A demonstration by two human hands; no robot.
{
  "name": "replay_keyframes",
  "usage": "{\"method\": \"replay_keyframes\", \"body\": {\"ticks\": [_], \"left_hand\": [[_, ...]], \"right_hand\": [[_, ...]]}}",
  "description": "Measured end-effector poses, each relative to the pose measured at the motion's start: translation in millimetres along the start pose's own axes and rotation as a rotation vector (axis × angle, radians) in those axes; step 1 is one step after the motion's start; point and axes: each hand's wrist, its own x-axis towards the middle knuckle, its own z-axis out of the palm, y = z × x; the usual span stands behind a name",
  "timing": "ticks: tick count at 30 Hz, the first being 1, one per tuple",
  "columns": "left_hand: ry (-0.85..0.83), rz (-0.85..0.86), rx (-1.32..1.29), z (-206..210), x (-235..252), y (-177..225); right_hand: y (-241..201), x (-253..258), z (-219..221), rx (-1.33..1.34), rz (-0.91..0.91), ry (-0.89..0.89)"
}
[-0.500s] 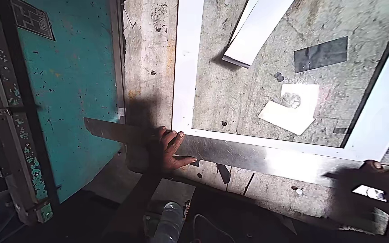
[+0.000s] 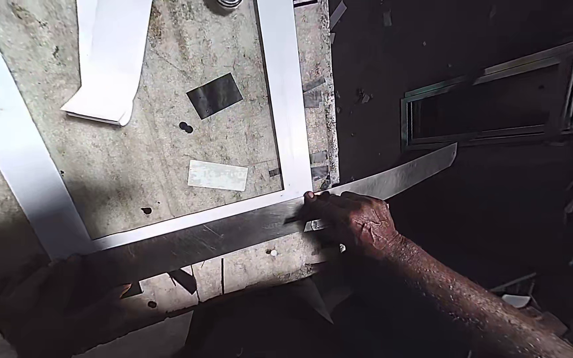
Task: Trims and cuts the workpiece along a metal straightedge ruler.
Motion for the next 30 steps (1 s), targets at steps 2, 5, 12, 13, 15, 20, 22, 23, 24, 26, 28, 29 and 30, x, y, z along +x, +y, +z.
{"method": "replay_keyframes", "body": {"ticks": [2,5,12,13,15,20,22,23,24,26,28,29,30], "left_hand": [[-0.004,0.000,0.032,-1.6,1.5,1.3],[0.006,-0.005,0.042,1.5,-0.9,-0.1],[0.024,-0.001,0.044,2.8,-1.7,-1.5],[0.025,0.003,0.041,3.0,-1.6,-2.0],[0.020,0.000,0.043,2.4,-0.9,-1.4],[0.002,-0.020,0.040,3.9,-4.7,-2.7],[0.005,-0.015,0.042,3.8,-3.7,-3.2],[0.006,-0.006,0.053,2.7,-1.8,-1.6],[0.010,0.001,0.058,1.4,0.5,0.7],[0.020,0.003,0.062,-0.6,3.5,3.7],[0.027,0.008,0.064,-1.2,4.7,3.7],[0.020,0.003,0.061,-1.2,3.0,2.0],[0.015,0.000,0.057,-0.4,1.8,0.3]], "right_hand": [[1.1,0.2,1.3,0.004,-0.007,0.012],[2.5,-0.7,2.3,0.002,-0.008,0.021],[1.7,0.4,0.9,0.025,0.011,0.026],[1.5,0.7,0.5,0.023,0.010,0.031],[1.2,1.7,-0.1,0.016,0.007,0.036],[0.9,1.8,-0.3,0.007,0.008,0.045],[0.8,2.4,-0.6,0.009,0.007,0.047],[0.6,1.9,-0.7,0.010,0.008,0.043],[0.5,1.8,-0.9,0.013,0.008,0.044],[-0.2,2.3,-1.0,0.019,0.008,0.047],[-1.2,2.7,-0.2,0.017,0.006,0.038],[-2.5,2.8,0.0,0.007,0.005,0.022],[-3.9,3.3,-0.8,-0.013,-0.001,0.001]]}}
